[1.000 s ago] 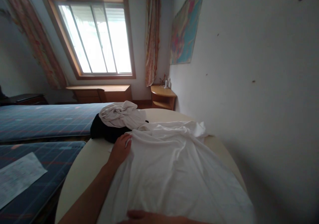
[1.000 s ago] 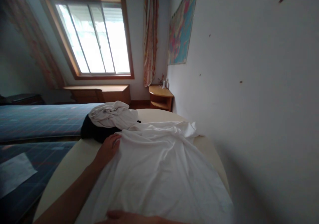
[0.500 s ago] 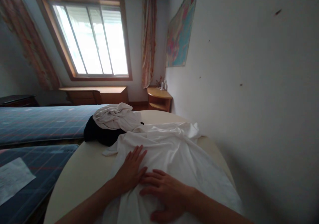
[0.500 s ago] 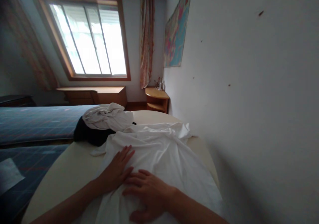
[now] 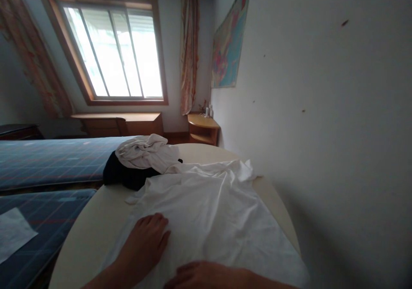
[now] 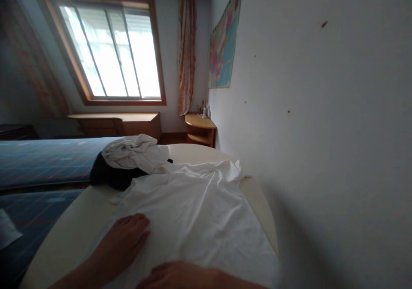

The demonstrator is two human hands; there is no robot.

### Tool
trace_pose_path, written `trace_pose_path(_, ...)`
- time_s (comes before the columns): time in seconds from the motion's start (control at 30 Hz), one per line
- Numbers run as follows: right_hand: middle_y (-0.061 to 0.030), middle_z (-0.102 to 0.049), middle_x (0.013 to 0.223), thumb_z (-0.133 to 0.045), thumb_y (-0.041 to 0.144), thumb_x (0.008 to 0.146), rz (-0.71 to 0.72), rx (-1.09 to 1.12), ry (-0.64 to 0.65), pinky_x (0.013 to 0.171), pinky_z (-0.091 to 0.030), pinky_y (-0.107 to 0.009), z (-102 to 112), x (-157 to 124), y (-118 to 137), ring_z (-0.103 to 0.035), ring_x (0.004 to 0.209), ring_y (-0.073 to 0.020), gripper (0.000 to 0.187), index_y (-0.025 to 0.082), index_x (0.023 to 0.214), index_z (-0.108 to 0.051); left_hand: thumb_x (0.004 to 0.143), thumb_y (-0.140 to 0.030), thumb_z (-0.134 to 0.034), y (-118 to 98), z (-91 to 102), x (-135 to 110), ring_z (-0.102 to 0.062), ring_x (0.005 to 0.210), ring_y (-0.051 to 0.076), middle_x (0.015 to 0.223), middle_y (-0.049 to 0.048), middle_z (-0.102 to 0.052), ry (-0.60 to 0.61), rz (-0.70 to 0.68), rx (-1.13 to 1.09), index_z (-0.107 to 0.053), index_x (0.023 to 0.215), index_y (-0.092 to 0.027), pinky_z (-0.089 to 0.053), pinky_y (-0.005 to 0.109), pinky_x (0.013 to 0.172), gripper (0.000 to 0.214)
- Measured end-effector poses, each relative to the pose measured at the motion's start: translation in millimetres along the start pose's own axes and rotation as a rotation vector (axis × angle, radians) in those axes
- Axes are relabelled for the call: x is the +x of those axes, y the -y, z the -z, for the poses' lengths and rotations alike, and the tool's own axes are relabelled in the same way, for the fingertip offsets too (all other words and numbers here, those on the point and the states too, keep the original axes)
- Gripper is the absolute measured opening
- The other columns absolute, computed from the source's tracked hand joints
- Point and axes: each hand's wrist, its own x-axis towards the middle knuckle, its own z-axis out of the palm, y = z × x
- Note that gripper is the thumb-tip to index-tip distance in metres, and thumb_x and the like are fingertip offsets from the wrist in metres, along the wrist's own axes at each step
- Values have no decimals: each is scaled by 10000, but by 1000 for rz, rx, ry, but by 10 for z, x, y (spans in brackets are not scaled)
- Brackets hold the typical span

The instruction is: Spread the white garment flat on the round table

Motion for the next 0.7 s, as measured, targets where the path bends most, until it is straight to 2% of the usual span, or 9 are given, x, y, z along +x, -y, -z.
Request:
trace_pose_path(0.03,-39,-666,1271,-463,241,1005,-13,24,0,1114,-342,-212,124,-22,-41,-548,1252,-78,238,204,1196,-600,919,-262,-421,-12,15,108,-630,1090,277,1186,111,-674,-21,-25,-12,-696,1076,-220,-496,477,973,319)
trace_pose_path(0.1,-40,-700,1183,-541,312,962,-172,4,-60,1141,-329,-303,382,-130,-155,-581,1217,-134,211,220,1126,-637,917,-228,-419,-11,-11,316,-578,1197,261,1301,115,-622,-82,-115,-42,-658,1183,-200,-471,444,1032,359)
trace_pose_path(0.2,-74,-632,1308,-588,408,909,-499,-99,-156,1181,-254,-464,668,-414,-365,-488,1329,-233,326,220,1170,-641,913,-248,-459,47,-159,522,-427,1374,269,1502,104,-459,-142,-212,-58,-505,1414,-208,-383,466,1124,505)
trace_pose_path(0.3,-118,-417,1526,-567,478,907,-794,-153,-194,1181,-183,-572,748,-701,-512,-287,1458,-302,542,237,1390,-521,933,-334,-472,117,-313,539,-332,1435,306,1572,97,-353,-122,-179,-46,-406,1496,-245,-326,539,1142,574)
trace_pose_path(0.37,-144,-323,1574,-543,542,907,-921,-129,-174,1165,-173,-622,709,-817,-523,-205,1483,-337,677,235,1493,-401,942,-389,-467,141,-368,455,-274,1458,344,1600,88,-292,-97,-131,-29,-382,1510,-288,-284,599,1139,583)
trace_pose_path(0.43,-144,-294,1586,-542,580,895,-962,-89,-139,1152,-148,-662,645,-858,-458,-169,1486,-366,739,251,1527,-344,940,-418,-471,141,-385,315,-234,1466,385,1613,72,-260,-70,-100,-10,-376,1508,-341,-245,656,1124,581)
trace_pose_path(0.57,-114,-262,1602,-568,576,874,-920,-36,-96,1123,-55,-729,566,-803,-189,-101,1488,-406,761,306,1538,-314,902,-461,-511,88,-336,22,-265,1447,422,1593,57,-311,-23,-68,1,-403,1488,-385,-271,685,1091,600)
trace_pose_path(0.63,-106,-216,1617,-561,581,872,-911,5,-69,1112,-22,-748,572,-761,-52,-75,1487,-418,790,318,1555,-263,843,-474,-567,33,-259,-27,-331,1415,428,1560,69,-377,21,-28,-1,-475,1450,-364,-345,657,1062,623)
trace_pose_path(0.7,-85,-174,1629,-557,589,865,-915,59,-25,1112,-6,-750,595,-728,58,-51,1487,-422,808,341,1561,-232,815,-491,-576,-45,-139,30,-436,1349,418,1494,98,-474,78,27,-2,-555,1393,-311,-415,613,1028,606)
